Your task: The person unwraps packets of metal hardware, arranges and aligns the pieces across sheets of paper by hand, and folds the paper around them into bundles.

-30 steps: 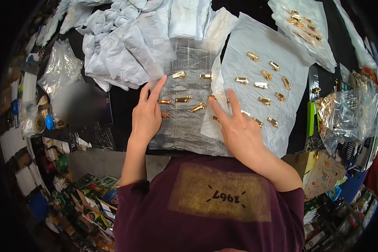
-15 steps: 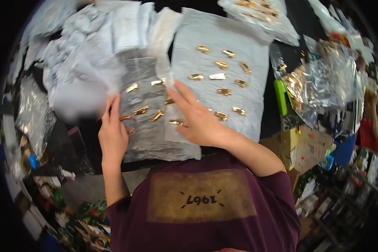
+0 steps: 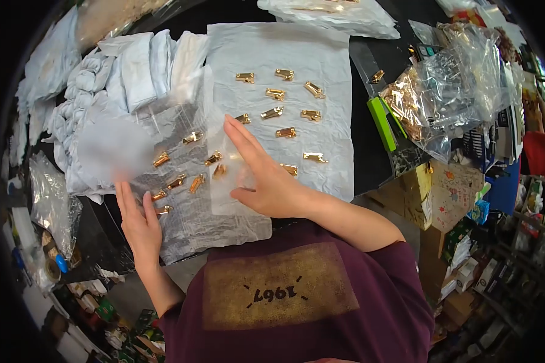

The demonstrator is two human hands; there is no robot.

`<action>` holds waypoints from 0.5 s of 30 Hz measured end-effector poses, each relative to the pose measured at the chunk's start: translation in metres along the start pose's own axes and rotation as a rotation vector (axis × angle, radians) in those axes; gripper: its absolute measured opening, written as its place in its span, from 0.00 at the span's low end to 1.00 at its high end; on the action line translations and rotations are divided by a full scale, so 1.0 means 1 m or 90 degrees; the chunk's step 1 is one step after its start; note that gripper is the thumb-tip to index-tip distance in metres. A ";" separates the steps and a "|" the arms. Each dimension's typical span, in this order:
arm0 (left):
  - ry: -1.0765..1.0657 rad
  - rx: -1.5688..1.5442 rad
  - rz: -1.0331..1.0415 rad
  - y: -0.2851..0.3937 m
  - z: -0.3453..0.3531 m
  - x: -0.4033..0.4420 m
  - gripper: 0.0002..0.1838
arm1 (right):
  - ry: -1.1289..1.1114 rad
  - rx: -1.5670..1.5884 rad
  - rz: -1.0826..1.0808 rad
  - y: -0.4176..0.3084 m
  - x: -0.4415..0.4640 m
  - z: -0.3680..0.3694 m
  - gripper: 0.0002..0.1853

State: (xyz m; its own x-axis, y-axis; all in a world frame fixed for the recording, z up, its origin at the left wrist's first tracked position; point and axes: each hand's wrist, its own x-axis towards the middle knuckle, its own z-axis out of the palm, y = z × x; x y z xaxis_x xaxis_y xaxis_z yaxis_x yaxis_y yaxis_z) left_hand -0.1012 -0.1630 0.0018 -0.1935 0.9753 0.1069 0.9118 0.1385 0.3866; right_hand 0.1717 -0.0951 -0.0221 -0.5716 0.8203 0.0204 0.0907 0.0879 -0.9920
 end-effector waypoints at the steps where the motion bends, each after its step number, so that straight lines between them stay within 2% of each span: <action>1: 0.002 0.000 -0.009 0.003 -0.004 0.001 0.31 | -0.001 0.004 -0.008 -0.001 0.000 -0.001 0.55; 5: -0.025 -0.112 -0.109 0.034 -0.026 0.009 0.33 | 0.013 -0.005 -0.037 -0.009 -0.004 -0.015 0.54; 9: -0.036 -0.169 -0.116 0.049 -0.036 0.024 0.36 | 0.056 -0.089 -0.085 -0.029 -0.013 -0.041 0.54; 10: -0.020 -0.136 -0.008 0.051 -0.033 0.032 0.36 | 0.080 -0.059 -0.058 -0.034 -0.017 -0.051 0.54; 14: -0.007 -0.070 0.224 0.077 0.005 0.063 0.41 | 0.145 0.056 0.005 -0.049 -0.041 -0.085 0.54; 15: -0.027 -0.092 0.219 0.084 0.019 0.067 0.41 | 0.179 0.025 0.045 -0.046 -0.047 -0.093 0.54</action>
State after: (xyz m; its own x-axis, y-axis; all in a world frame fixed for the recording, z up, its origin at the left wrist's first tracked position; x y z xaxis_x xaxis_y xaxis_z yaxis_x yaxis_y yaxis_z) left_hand -0.0308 -0.0824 0.0239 0.1341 0.9671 0.2160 0.8598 -0.2219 0.4599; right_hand 0.2697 -0.0851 0.0342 -0.3158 0.9486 -0.0213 0.0881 0.0070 -0.9961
